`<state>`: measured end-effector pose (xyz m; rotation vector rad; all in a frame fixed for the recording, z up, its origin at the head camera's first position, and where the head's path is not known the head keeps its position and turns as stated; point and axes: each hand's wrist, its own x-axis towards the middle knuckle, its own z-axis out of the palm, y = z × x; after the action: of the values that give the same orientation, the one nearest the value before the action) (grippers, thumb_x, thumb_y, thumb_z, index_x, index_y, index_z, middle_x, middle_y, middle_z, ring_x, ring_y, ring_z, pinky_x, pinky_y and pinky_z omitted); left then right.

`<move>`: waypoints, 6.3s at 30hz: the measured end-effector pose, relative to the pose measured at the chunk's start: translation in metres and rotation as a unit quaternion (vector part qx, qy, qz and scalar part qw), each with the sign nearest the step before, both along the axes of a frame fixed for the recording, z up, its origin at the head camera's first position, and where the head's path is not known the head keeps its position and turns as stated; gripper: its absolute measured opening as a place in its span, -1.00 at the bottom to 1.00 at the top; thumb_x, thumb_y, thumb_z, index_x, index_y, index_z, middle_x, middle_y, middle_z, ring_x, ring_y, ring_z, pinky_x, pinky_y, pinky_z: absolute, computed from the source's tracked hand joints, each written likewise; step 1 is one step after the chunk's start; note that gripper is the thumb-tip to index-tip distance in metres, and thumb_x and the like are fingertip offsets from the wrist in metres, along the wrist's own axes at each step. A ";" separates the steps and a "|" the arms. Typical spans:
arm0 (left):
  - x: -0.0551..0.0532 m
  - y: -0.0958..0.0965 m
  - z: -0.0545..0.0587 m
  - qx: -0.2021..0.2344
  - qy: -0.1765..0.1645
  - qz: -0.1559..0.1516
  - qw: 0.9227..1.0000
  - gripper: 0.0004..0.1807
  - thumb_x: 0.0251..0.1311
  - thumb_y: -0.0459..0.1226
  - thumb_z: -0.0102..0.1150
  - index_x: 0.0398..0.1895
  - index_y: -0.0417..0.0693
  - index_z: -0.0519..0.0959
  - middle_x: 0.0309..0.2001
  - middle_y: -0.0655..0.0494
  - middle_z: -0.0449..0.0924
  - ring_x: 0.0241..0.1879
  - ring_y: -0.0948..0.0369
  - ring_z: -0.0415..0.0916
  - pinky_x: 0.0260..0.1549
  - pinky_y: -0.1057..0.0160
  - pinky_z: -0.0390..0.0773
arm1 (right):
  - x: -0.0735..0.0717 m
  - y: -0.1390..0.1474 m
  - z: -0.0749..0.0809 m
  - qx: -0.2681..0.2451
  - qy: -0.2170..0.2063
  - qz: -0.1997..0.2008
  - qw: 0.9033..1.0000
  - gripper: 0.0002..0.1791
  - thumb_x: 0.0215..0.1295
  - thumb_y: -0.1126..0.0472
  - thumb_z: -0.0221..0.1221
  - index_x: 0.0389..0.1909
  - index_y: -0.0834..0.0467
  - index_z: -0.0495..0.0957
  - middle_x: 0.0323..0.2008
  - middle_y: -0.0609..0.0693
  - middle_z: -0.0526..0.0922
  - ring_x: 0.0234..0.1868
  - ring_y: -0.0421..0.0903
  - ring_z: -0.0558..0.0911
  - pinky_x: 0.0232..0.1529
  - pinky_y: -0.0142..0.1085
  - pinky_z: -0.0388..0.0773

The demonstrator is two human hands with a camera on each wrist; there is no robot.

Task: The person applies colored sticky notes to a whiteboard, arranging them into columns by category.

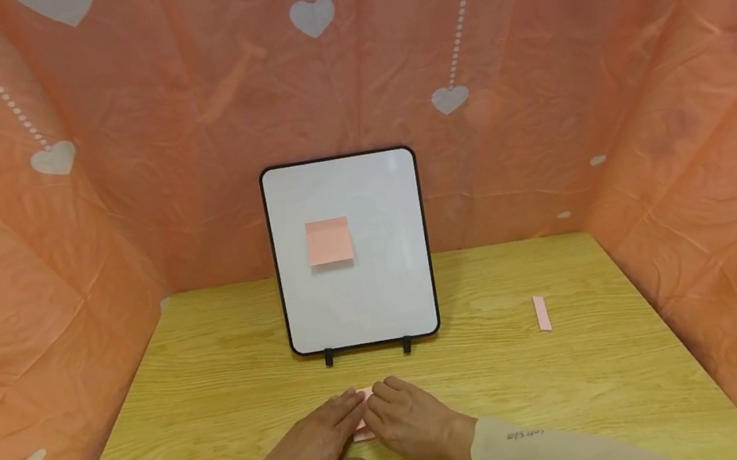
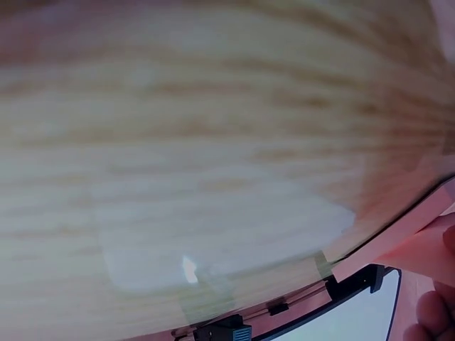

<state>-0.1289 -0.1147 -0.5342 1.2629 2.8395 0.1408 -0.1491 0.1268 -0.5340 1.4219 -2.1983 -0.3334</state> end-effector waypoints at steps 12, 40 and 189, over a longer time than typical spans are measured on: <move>-0.001 0.000 0.000 -0.006 0.015 -0.002 1.000 -0.06 0.45 0.37 -0.06 0.59 -0.15 0.33 0.59 -0.02 0.31 0.59 0.07 0.25 0.53 0.10 0.36 | 0.000 0.000 -0.001 0.010 -0.001 -0.012 1.000 -0.87 0.51 0.10 0.13 -0.25 0.05 0.51 -0.32 -0.12 0.51 -0.24 -0.13 0.42 -0.06 -0.32 0.46; 0.025 -0.026 -0.001 -0.018 0.138 -0.121 0.983 -0.37 0.64 0.07 -0.10 0.54 -0.11 0.42 0.53 0.02 0.42 0.52 0.13 0.38 0.45 0.17 0.46 | -0.010 0.001 -0.001 -0.096 -0.044 -0.058 0.993 -0.82 0.40 0.10 0.28 -0.36 0.02 0.49 -0.38 -0.14 0.53 -0.31 -0.14 0.45 -0.23 -0.33 0.47; 0.022 -0.024 -0.003 0.038 -0.003 -0.100 0.994 -0.39 0.60 0.02 0.02 0.52 -0.12 0.43 0.53 -0.01 0.40 0.53 0.11 0.36 0.40 0.22 0.51 | -0.133 -0.043 0.043 -0.247 0.164 -0.004 0.955 -0.68 0.50 0.44 0.06 -0.51 0.15 0.47 -0.42 0.02 0.60 -0.28 -0.02 0.62 -0.14 -0.23 0.66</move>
<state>-0.1072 -0.1384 -0.5372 1.5503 2.7058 0.2482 -0.2823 0.0839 -0.4906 1.0012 -1.8442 -0.0097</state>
